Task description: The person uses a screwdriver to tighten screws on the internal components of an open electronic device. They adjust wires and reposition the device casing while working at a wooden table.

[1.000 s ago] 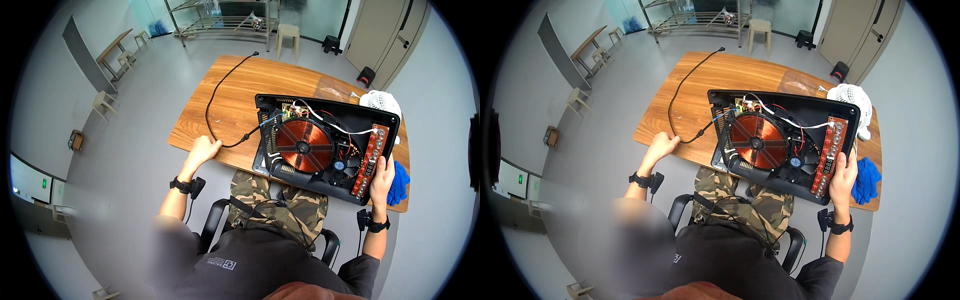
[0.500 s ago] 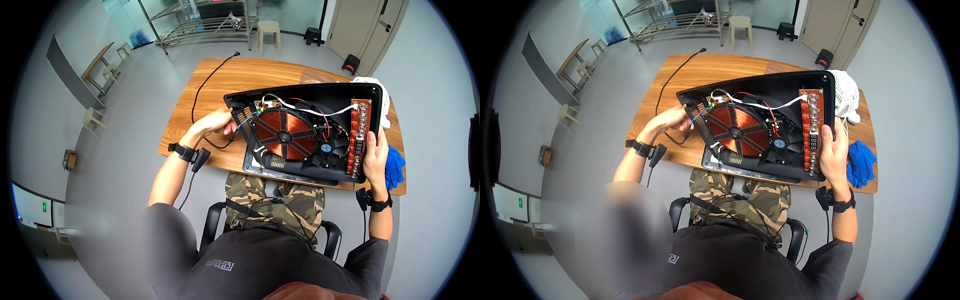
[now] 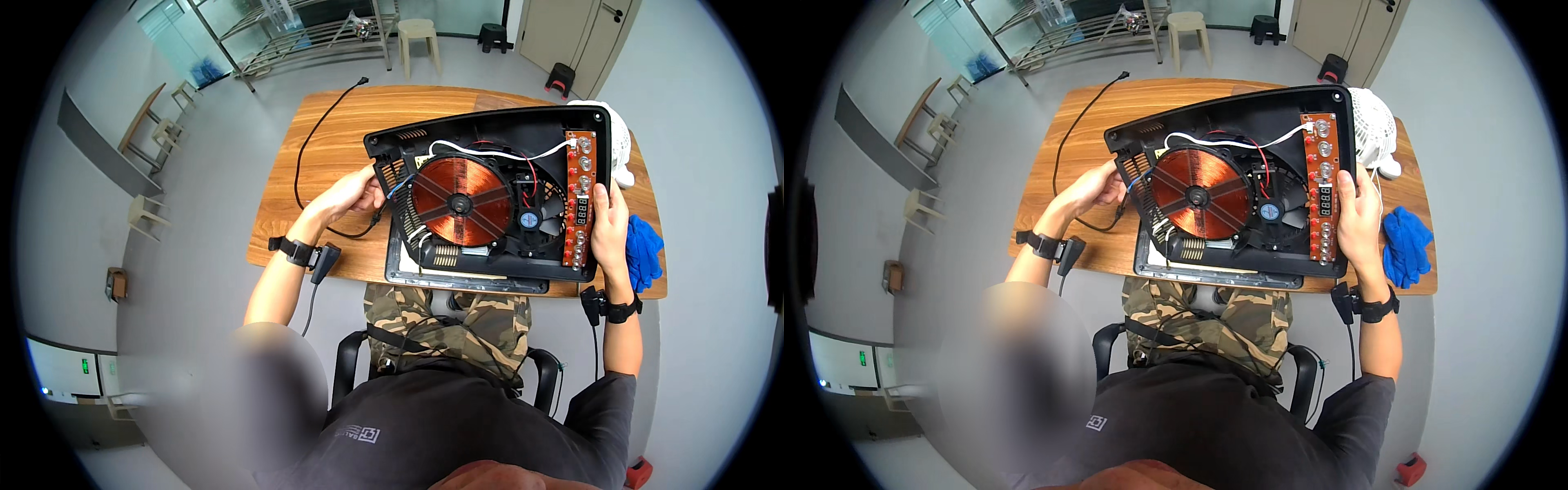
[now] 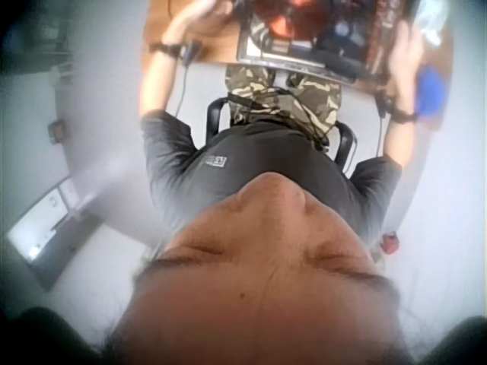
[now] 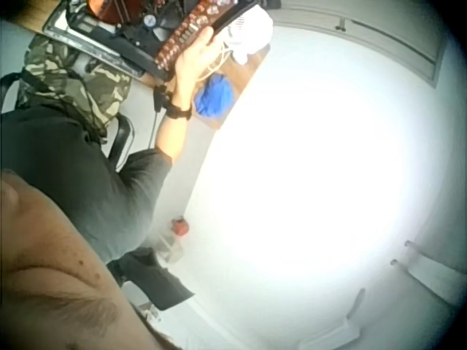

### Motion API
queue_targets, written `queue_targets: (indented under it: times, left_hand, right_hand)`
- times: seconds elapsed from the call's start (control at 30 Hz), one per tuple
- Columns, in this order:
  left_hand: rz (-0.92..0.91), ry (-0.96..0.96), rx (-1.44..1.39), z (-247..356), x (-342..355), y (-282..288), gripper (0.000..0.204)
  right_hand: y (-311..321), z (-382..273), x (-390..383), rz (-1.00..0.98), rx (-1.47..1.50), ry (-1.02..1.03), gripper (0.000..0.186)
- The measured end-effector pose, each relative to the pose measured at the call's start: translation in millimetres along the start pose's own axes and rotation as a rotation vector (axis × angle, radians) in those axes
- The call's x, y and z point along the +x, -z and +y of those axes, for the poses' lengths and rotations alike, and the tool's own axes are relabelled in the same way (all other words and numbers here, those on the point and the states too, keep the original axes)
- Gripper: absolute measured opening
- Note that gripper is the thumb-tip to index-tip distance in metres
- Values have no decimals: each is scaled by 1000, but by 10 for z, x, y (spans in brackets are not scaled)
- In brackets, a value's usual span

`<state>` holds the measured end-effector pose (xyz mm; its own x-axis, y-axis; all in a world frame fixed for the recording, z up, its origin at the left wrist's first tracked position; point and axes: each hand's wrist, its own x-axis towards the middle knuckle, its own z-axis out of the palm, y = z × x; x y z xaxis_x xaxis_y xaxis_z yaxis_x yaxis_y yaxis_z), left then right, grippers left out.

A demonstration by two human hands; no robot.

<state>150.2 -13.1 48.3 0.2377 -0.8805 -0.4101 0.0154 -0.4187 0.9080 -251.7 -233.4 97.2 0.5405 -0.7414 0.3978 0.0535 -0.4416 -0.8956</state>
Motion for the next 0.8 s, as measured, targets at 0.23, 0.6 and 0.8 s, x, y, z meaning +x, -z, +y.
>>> queue_targets:
  times: [0.23, 0.6, 0.8]
  left_hand:
    - [-114, -319, 135, -49, -334, -64, 41]
    - [552, -608, 287, 90, -448, -323, 14]
    - [726, -630, 446, 285, -468, -528, 11]
  right_hand:
    - [188, 189, -23, 39, 22, -54, 35]
    - [211, 186, -104, 38, 22, -71, 39]
    - [120, 60, -147, 44, -38, -10, 39]
